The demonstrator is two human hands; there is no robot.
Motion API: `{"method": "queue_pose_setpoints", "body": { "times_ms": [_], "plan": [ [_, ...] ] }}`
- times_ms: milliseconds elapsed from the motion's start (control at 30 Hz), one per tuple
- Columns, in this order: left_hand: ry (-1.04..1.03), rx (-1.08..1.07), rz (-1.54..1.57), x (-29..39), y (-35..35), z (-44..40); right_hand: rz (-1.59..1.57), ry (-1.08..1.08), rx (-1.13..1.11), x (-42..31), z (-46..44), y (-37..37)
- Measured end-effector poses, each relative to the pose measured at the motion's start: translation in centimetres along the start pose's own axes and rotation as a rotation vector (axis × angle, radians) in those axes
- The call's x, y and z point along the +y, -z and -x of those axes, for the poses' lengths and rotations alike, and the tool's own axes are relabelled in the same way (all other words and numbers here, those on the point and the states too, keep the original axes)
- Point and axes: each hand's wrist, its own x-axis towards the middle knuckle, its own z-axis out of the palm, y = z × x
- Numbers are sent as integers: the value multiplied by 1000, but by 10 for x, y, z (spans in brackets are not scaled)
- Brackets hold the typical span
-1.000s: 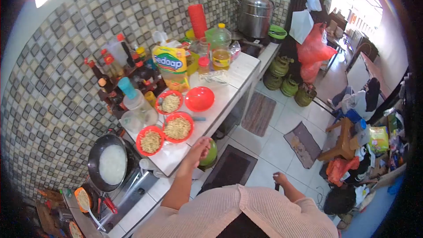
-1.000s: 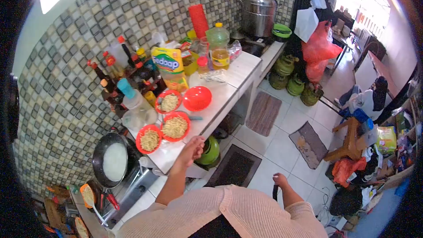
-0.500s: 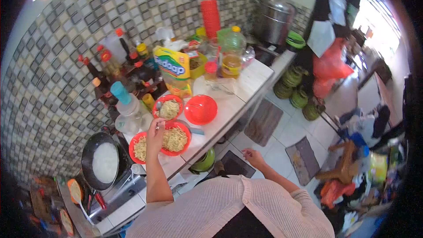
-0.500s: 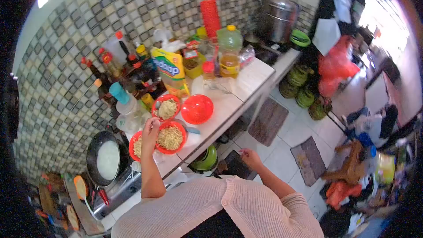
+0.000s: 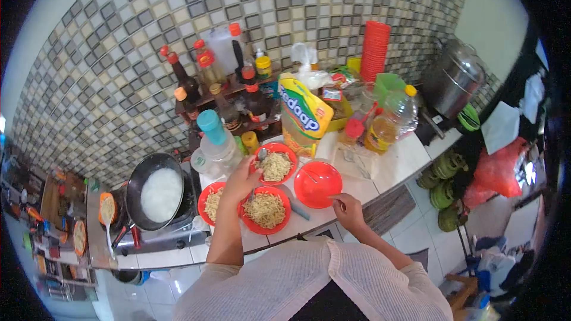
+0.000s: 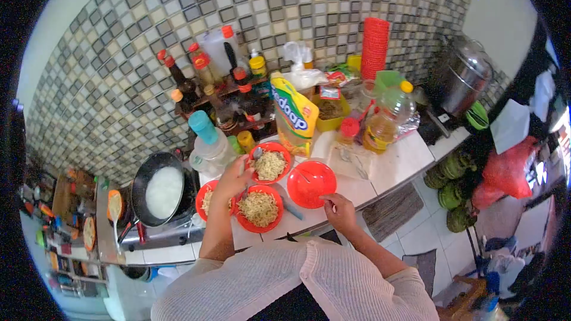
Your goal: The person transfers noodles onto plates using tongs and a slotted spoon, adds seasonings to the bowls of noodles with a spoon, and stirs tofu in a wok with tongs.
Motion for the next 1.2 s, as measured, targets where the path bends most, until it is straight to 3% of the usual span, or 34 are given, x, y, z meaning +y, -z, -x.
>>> {"method": "queue_pose_setpoints", "body": {
  "times_ms": [67,133,200,267,333,467,533,667,733,767,967,1133,1200],
  "plan": [
    [-10,-9,-2,-13,-16,-6,13,63,-55,9,-19,-5],
    [-10,-6,-160,7,-15,-5,112,298,-29,14,-39,-12],
    [115,-75,-6,32,-14,-3,192,315,-70,-2,-55,-13],
    [86,5,29,27,-17,-4,276,337,-96,-12,-70,-19],
    [74,8,337,25,-15,-2,325,293,-210,-10,-78,-23],
    [48,138,330,25,-4,16,298,295,-407,12,-100,-25],
    [278,104,-15,47,7,31,240,353,-435,20,-106,-22],
    [347,179,-264,27,-13,46,149,403,-348,25,-109,-13],
    [248,155,-638,26,-20,54,-30,428,-239,17,-112,-9],
    [352,149,-702,28,-28,57,-32,437,-254,14,-112,-12],
    [517,220,-795,37,-37,62,-134,332,-477,17,-125,-38],
    [510,290,-792,34,-37,70,-206,507,-388,15,-130,-40],
    [500,345,-786,35,-38,74,-131,503,-452,19,-133,-40]
  ]
}}
